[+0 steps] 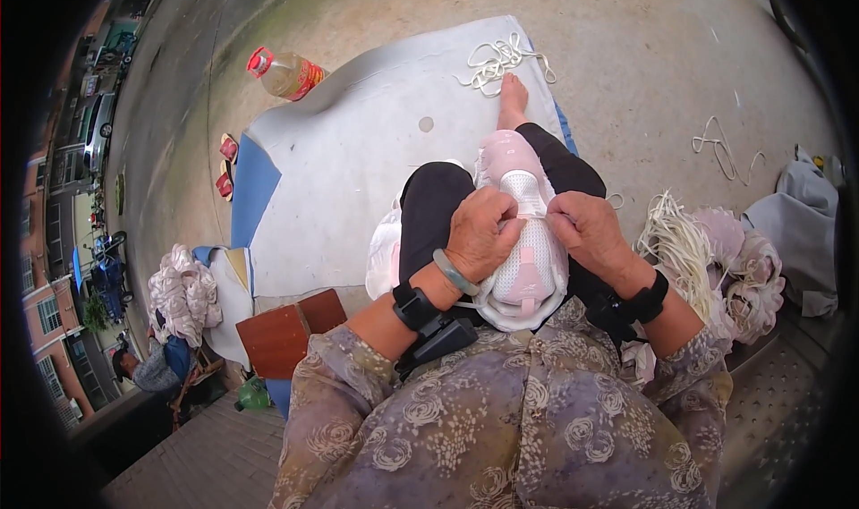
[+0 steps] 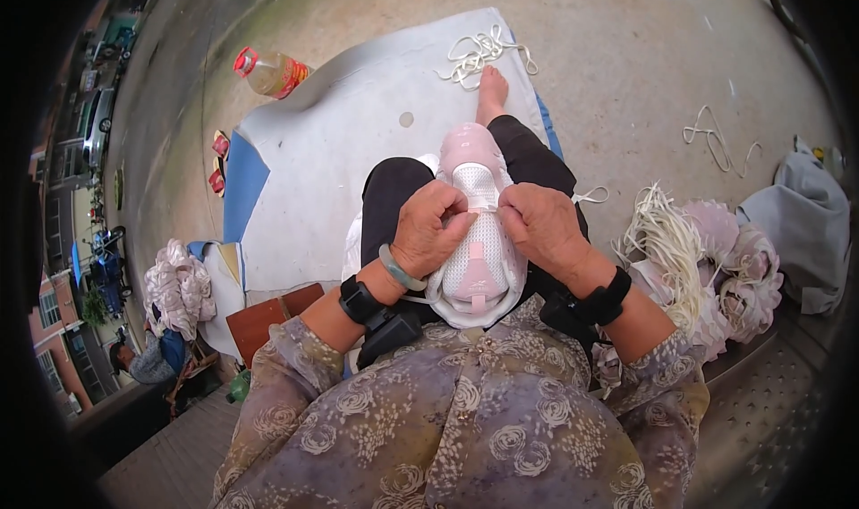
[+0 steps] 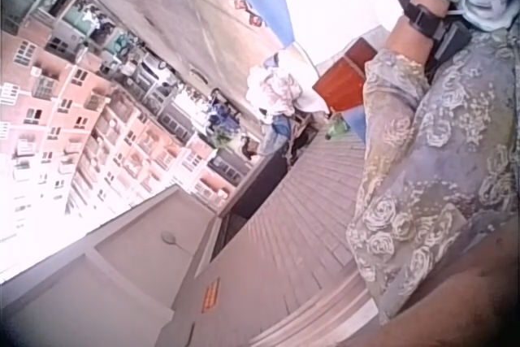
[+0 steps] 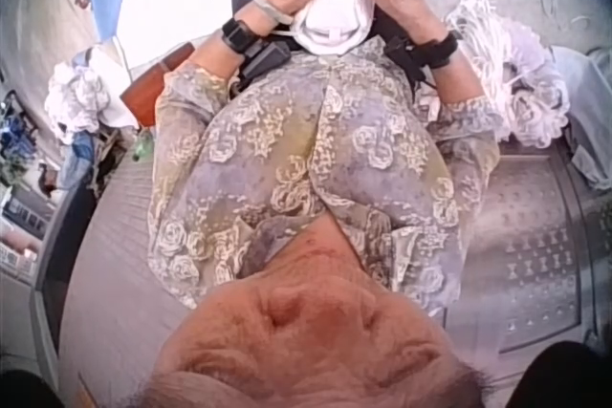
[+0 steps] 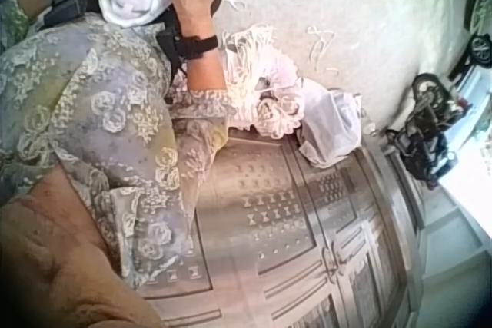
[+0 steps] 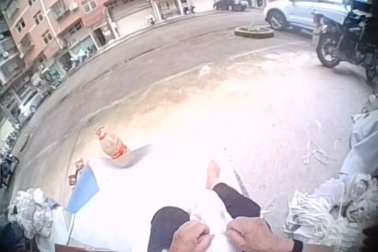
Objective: Lacing strings into a pink and white sneaker.
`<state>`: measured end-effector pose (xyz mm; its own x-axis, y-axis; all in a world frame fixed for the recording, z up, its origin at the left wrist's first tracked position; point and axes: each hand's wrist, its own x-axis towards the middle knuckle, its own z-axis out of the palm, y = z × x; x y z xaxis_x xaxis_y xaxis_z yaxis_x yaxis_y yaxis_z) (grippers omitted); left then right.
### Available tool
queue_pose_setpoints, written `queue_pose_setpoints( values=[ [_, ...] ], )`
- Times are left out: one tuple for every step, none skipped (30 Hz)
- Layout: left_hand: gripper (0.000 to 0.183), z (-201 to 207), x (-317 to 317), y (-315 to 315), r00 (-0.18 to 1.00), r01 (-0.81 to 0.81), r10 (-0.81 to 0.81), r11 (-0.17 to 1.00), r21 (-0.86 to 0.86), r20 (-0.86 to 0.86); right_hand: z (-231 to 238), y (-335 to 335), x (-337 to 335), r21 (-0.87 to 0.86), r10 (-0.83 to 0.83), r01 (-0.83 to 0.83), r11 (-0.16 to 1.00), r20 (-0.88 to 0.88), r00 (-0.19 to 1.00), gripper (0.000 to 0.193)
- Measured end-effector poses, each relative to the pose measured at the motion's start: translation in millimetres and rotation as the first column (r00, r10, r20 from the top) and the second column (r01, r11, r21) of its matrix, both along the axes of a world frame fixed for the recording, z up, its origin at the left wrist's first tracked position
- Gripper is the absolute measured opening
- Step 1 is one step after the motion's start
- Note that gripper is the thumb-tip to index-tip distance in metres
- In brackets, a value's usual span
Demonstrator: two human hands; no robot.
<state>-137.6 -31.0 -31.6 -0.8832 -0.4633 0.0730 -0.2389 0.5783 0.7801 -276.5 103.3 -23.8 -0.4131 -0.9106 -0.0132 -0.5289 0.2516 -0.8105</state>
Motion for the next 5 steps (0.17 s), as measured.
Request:
queue_pose_setpoints(
  values=[
    [0.013,-0.5,0.2,0.3,1.000,-0.001,0.001,1.000,0.001,0.001,-0.3,0.0,0.0,0.010,0.008,-0.008,1.000,-0.007,1.000,0.008],
    [0.013,-0.5,0.1,0.5,1.000,-0.004,0.004,1.000,0.014,-0.003,-1.1,0.1,0.1,0.010,0.009,-0.009,1.000,-0.006,1.000,0.008],
    [0.013,-0.7,0.0,0.6,1.000,-0.007,0.007,1.000,0.028,-0.007,-2.4,0.5,0.2,0.010,0.014,-0.014,1.000,-0.009,1.000,0.008],
    [0.013,-1.8,0.1,0.8,1.000,-0.011,0.011,0.999,0.031,-0.005,-3.3,0.7,0.3,0.011,0.018,-0.018,1.000,-0.012,1.000,0.008],
    [0.013,-3.1,0.3,0.7,1.000,-0.014,0.014,0.999,0.034,-0.003,-1.2,-0.1,0.5,0.022,0.023,-0.023,0.999,-0.011,1.000,0.008]
  ],
)
